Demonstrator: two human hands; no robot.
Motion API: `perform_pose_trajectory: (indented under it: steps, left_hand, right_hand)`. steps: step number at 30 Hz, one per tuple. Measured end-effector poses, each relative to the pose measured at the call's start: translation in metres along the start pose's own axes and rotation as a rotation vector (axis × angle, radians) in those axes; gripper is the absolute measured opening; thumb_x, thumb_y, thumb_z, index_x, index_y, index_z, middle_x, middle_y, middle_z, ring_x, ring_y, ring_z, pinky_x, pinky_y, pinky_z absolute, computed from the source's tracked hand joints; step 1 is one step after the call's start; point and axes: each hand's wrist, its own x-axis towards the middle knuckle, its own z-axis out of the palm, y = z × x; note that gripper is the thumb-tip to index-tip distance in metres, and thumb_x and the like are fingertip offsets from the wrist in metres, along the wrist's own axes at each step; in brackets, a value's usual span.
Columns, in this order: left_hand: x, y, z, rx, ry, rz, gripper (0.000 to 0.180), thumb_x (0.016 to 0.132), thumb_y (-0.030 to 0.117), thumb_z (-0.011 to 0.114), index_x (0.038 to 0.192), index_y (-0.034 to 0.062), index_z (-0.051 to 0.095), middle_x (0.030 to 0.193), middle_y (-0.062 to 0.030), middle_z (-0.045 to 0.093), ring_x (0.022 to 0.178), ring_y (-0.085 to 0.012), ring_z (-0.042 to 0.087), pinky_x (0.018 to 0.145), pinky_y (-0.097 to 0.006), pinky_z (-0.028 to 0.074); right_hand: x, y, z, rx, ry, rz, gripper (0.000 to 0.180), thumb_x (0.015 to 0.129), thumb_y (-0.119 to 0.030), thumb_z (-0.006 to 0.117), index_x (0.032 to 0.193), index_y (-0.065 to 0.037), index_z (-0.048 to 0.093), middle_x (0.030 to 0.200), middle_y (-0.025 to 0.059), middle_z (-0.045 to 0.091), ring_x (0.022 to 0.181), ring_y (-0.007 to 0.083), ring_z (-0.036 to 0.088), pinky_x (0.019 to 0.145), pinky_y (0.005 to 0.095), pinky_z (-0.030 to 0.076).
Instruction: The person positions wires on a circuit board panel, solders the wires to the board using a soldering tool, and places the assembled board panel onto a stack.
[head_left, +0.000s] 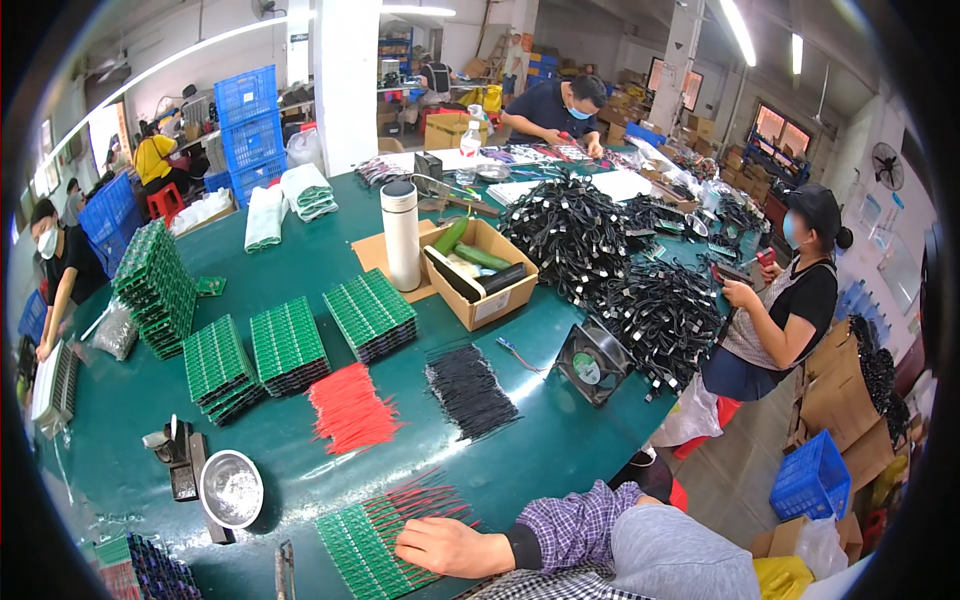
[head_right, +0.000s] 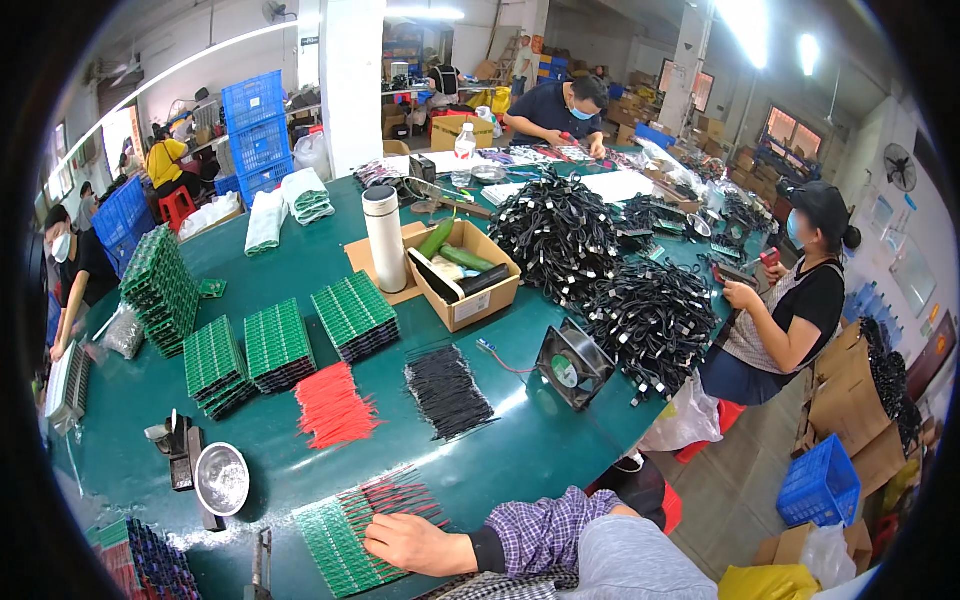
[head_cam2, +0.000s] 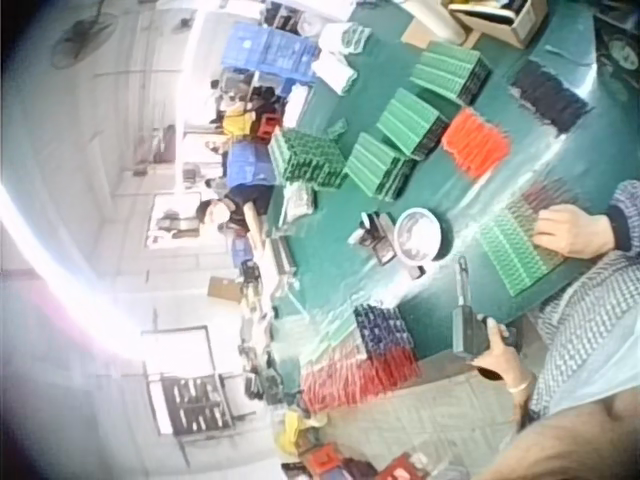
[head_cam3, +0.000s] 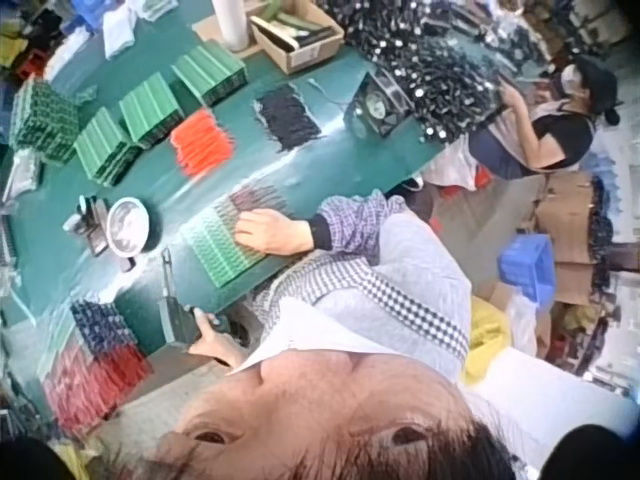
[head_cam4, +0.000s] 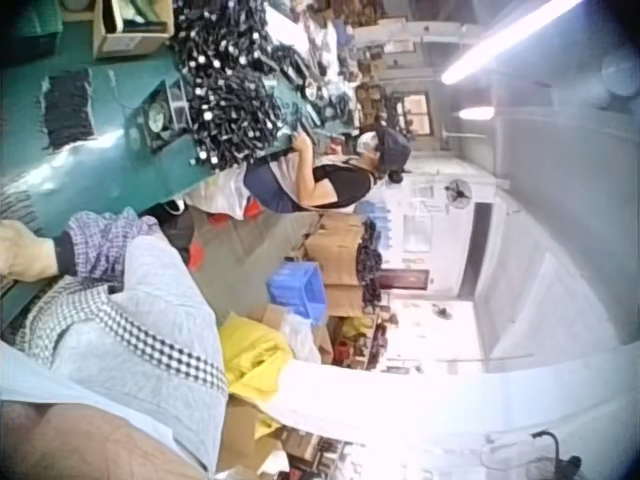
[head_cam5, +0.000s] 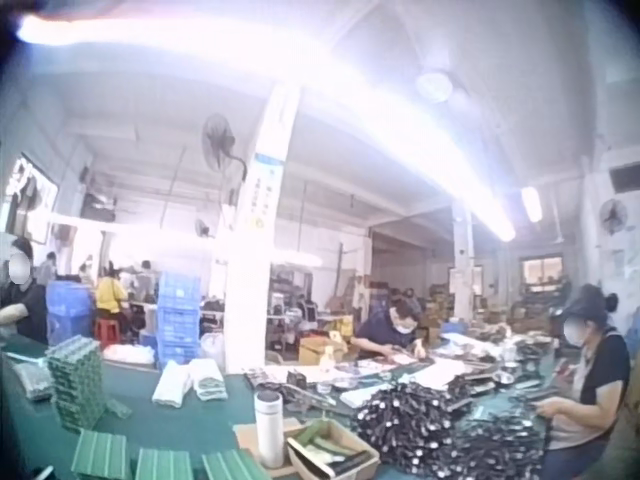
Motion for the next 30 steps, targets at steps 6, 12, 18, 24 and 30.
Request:
perform_pose_trajectory:
  steps: [6,12,18,24,30]
  left_hand:
    - [-0.01,-0.007,0.001,-0.025,0.01,-0.072,0.018,0.09,-0.002,0.071,0.105,-0.0018,0.063,0.073,-0.0038,0.058,0.055,-0.011,0.048,0.049,-0.027,0.041]
    - [-0.016,0.001,0.009,-0.037,0.003,-0.052,0.018,0.089,-0.003,0.071,0.105,-0.0014,0.062,0.072,-0.0046,0.058,0.055,-0.0113,0.048,0.049,-0.027,0.041]
    - [-0.018,0.0,0.011,-0.039,-0.027,0.011,0.023,0.087,-0.006,0.072,0.108,-0.0023,0.061,0.075,-0.0053,0.06,0.055,-0.0121,0.049,0.049,-0.026,0.041]
    - [-0.019,0.006,0.017,-0.061,-0.066,0.033,0.028,0.086,-0.01,0.07,0.112,-0.0033,0.061,0.093,-0.0099,0.066,0.059,-0.0131,0.051,0.05,-0.027,0.043]
    - [-0.023,0.005,0.014,-0.073,-0.091,0.024,0.03,0.086,-0.011,0.07,0.114,-0.0039,0.062,0.101,-0.01,0.067,0.059,-0.0129,0.052,0.051,-0.027,0.043]
  right_hand:
    - [-0.002,0.0,-0.005,0.041,-0.013,0.009,0.024,0.08,-0.012,0.06,0.101,-0.001,0.061,0.1,0.0075,0.057,0.096,0.0221,0.057,0.077,0.0321,0.051]
    - [-0.011,0.003,-0.004,0.037,-0.025,0.013,0.025,0.079,-0.013,0.059,0.102,-0.002,0.06,0.1,0.007,0.057,0.097,0.0223,0.057,0.08,0.0324,0.051]
    - [-0.019,0.005,-0.013,0.041,0.011,0.038,0.025,0.08,-0.013,0.059,0.103,-0.003,0.061,0.1,0.0067,0.057,0.097,0.0221,0.057,0.08,0.0326,0.05]
    - [-0.029,0.007,-0.024,0.039,0.024,0.071,0.026,0.08,-0.01,0.06,0.105,-0.002,0.062,0.1,0.0071,0.058,0.095,0.0234,0.058,0.081,0.0341,0.051]
    - [-0.037,0.005,-0.027,0.057,0.04,0.094,0.025,0.08,-0.007,0.06,0.104,-0.002,0.062,0.099,0.0077,0.058,0.095,0.0239,0.058,0.081,0.0349,0.051]
